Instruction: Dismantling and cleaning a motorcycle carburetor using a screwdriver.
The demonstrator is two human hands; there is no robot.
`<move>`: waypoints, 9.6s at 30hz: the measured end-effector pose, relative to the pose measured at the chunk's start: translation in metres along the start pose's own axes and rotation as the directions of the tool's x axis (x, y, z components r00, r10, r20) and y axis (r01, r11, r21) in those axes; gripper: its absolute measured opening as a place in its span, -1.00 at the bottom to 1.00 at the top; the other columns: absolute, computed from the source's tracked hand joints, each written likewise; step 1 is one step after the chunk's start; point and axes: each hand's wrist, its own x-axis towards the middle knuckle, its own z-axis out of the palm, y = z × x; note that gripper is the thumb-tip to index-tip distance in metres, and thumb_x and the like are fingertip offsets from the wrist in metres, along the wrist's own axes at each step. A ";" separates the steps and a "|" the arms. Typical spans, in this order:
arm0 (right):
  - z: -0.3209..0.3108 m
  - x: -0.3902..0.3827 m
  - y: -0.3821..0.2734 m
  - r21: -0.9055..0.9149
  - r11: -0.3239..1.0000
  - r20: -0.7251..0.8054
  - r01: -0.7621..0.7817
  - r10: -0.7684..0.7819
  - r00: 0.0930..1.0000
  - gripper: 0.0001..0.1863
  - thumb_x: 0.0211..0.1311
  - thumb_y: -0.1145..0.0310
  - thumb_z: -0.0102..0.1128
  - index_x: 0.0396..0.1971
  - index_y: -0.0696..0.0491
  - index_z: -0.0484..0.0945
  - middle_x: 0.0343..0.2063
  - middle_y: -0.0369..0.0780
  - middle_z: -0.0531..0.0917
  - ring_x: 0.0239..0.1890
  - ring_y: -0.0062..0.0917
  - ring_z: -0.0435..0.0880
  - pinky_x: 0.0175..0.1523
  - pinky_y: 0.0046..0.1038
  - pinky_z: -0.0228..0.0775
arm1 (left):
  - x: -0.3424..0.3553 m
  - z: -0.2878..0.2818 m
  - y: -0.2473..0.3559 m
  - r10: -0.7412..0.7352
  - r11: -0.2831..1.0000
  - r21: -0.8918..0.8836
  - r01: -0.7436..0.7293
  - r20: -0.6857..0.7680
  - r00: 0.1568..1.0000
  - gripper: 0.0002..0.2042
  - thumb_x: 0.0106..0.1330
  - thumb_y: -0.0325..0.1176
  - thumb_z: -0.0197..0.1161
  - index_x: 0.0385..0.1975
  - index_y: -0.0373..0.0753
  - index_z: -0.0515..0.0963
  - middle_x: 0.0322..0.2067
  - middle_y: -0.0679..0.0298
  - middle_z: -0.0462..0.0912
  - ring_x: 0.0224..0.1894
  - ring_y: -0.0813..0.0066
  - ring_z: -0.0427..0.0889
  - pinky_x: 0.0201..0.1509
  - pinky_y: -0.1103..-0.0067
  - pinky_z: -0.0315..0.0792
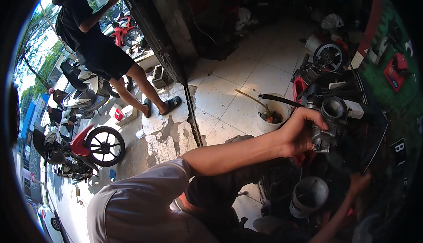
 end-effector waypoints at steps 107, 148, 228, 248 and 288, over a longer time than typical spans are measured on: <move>-0.152 -0.192 -0.246 0.803 0.226 0.592 -0.552 -0.188 0.784 -0.68 0.28 0.39 -0.10 -0.18 0.38 0.46 -0.58 -0.18 0.49 -0.70 -0.64 0.43 -0.57 -0.62 0.27 | -0.016 0.007 0.018 0.082 0.984 0.144 -0.106 0.162 0.983 -0.56 0.05 -0.43 0.11 -0.01 -0.41 0.35 -0.14 -0.01 0.54 -0.14 0.17 0.57 0.04 0.31 0.44; -0.138 -0.195 -0.242 0.649 0.232 0.747 -0.724 -0.374 0.550 -0.62 0.36 0.33 -0.23 -0.08 0.35 0.41 -0.71 -0.26 0.40 -0.66 -0.69 0.33 -0.49 -0.63 0.18 | -0.014 0.014 0.008 0.197 0.917 0.326 -0.228 0.127 0.972 -0.55 -0.02 -0.46 0.12 -0.05 -0.43 0.37 -0.22 0.00 0.57 -0.22 0.15 0.60 -0.01 0.33 0.46; -0.129 -0.209 -0.239 0.618 0.146 0.773 -0.772 -0.287 0.565 -0.78 0.24 0.51 0.03 -0.16 0.30 0.48 -0.45 -0.19 0.57 -0.39 -0.61 0.54 -0.28 -0.59 0.42 | -0.023 0.016 -0.002 0.308 0.726 0.659 -0.195 -0.059 0.950 -0.47 -0.19 -0.70 0.24 -0.09 -0.32 0.38 -0.28 0.17 0.57 -0.20 0.36 0.57 -0.02 0.48 0.41; -0.142 -0.207 -0.247 0.557 0.243 0.818 -0.794 -0.324 0.475 -0.73 0.26 0.52 -0.01 -0.07 0.31 0.42 -0.46 -0.22 0.57 -0.37 -0.60 0.57 -0.26 -0.55 0.47 | -0.032 0.023 -0.021 0.141 0.633 0.768 -0.098 0.010 0.990 -0.51 -0.13 -0.58 0.22 -0.07 -0.31 0.38 -0.24 0.27 0.53 -0.15 0.44 0.50 -0.01 0.52 0.34; -0.111 -0.186 -0.260 0.677 0.261 0.682 -0.688 0.126 0.720 -0.87 0.04 0.52 0.23 -0.37 0.21 0.57 -0.75 -0.49 0.37 -0.78 -0.91 0.12 -0.71 -0.71 -0.18 | -0.070 -0.023 -0.064 0.195 0.700 0.680 -0.216 0.108 0.975 -0.14 -0.27 -0.60 0.41 0.17 -0.30 0.13 -0.08 0.17 0.50 -0.06 0.44 0.49 0.06 0.54 0.34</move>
